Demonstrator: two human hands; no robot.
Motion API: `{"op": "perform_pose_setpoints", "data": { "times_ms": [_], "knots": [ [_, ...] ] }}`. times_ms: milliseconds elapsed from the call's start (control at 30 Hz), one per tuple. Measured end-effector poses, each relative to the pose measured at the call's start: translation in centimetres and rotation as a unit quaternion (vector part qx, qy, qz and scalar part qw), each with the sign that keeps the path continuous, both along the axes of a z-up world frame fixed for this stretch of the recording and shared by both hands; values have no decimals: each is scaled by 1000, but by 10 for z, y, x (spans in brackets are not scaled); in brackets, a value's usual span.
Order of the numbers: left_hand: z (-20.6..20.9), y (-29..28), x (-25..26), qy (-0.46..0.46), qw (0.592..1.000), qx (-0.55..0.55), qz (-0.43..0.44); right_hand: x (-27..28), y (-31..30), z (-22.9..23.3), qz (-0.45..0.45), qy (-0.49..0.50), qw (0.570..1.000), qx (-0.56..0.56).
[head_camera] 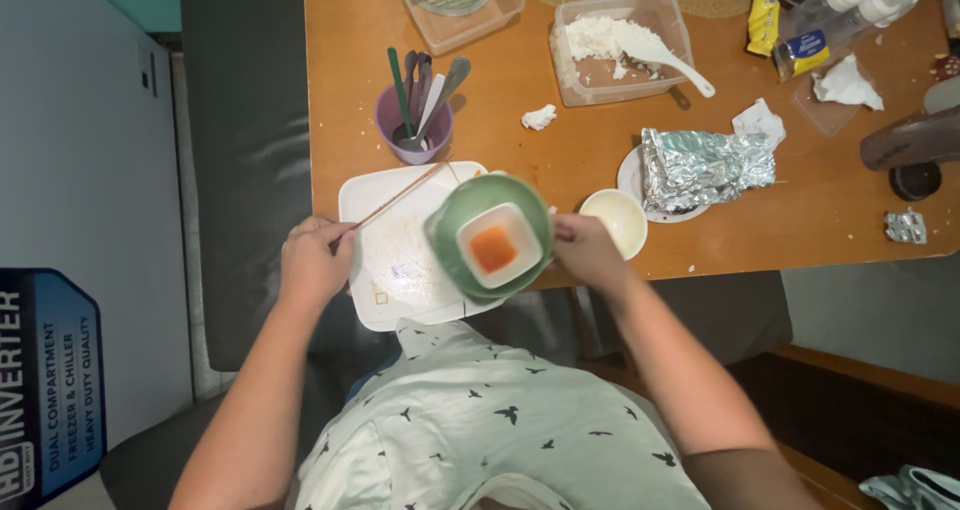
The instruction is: Stacking dirty dishes and wrapping leftover food in aluminum foil before storing it in the refrigerator.
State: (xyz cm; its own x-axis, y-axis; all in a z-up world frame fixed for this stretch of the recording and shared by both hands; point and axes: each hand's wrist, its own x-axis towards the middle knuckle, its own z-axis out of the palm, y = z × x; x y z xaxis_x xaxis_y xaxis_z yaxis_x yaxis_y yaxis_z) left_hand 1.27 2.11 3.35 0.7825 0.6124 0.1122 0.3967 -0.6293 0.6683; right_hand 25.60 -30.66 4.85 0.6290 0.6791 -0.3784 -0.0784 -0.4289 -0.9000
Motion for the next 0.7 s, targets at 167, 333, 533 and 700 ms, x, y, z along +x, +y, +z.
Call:
{"op": "perform_pose_setpoints", "data": {
  "times_ms": [167,333,533,700],
  "knots": [
    [-4,2,-5,4,1000,-1,-1,-43,34,5,-26,73,997,-29],
    [-6,3,-9,14,1000,6,-2,-61,43,-43,-12,59,998,17],
    [-8,2,-2,10,1000,12,-20,-62,34,-37,-42,104,992,61],
    [-8,0,10,19,999,36,-36,-33,-5,16,-76,-351,924,-132]
  ]
}}
